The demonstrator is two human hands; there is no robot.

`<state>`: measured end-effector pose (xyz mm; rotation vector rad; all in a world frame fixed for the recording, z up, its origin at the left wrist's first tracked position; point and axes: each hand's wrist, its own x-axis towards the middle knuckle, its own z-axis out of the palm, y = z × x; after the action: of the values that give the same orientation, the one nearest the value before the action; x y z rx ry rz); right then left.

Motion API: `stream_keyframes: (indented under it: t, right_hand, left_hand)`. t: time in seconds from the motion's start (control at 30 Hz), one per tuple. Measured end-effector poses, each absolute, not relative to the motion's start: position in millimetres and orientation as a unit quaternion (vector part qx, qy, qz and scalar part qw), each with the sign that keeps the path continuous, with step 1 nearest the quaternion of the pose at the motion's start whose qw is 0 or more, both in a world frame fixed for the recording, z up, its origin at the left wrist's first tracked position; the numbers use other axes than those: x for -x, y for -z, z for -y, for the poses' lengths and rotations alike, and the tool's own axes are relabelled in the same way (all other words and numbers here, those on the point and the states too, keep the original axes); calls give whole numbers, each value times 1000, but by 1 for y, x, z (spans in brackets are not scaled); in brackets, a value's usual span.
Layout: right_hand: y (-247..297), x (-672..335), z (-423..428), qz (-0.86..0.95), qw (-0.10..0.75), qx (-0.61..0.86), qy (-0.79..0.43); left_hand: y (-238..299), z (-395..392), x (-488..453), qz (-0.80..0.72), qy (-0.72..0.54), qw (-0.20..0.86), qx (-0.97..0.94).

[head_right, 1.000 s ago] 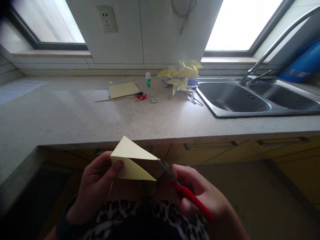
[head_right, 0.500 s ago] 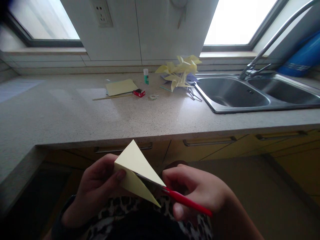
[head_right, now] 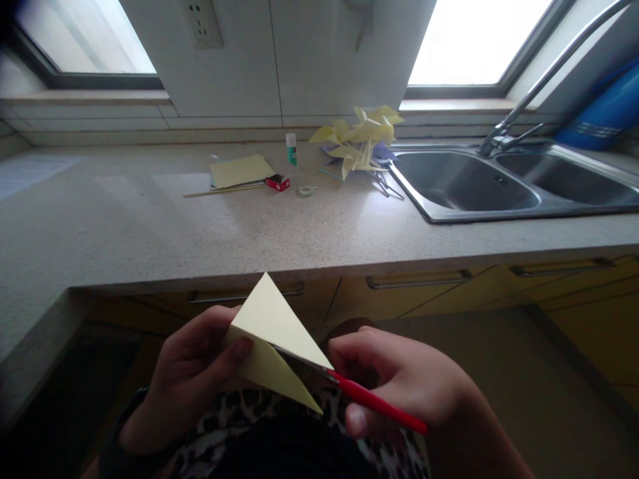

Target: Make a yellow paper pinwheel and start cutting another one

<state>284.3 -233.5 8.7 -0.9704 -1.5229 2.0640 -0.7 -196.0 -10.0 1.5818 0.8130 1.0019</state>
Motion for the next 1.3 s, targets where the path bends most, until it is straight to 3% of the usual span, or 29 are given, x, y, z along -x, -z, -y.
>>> stream_keyframes:
  t: [0.7,0.9,1.1,1.3]
  right_hand:
    - [-11,-273,228,509,195,359,-758]
    - [-12,-273,229,519,199,364,-748]
    - [-9,-272,229,498,181,361,-768]
    - [-9,-271,227,508,198,363,-756]
  left_hand:
    - [3,197,-3,-324,-375,538,-681]
    - [0,202,-7,-300,-423,601,-608]
    - [-4,196,-6,-315,-413,498,-694]
    - [-4,196,-8,-337,-422,503,-675]
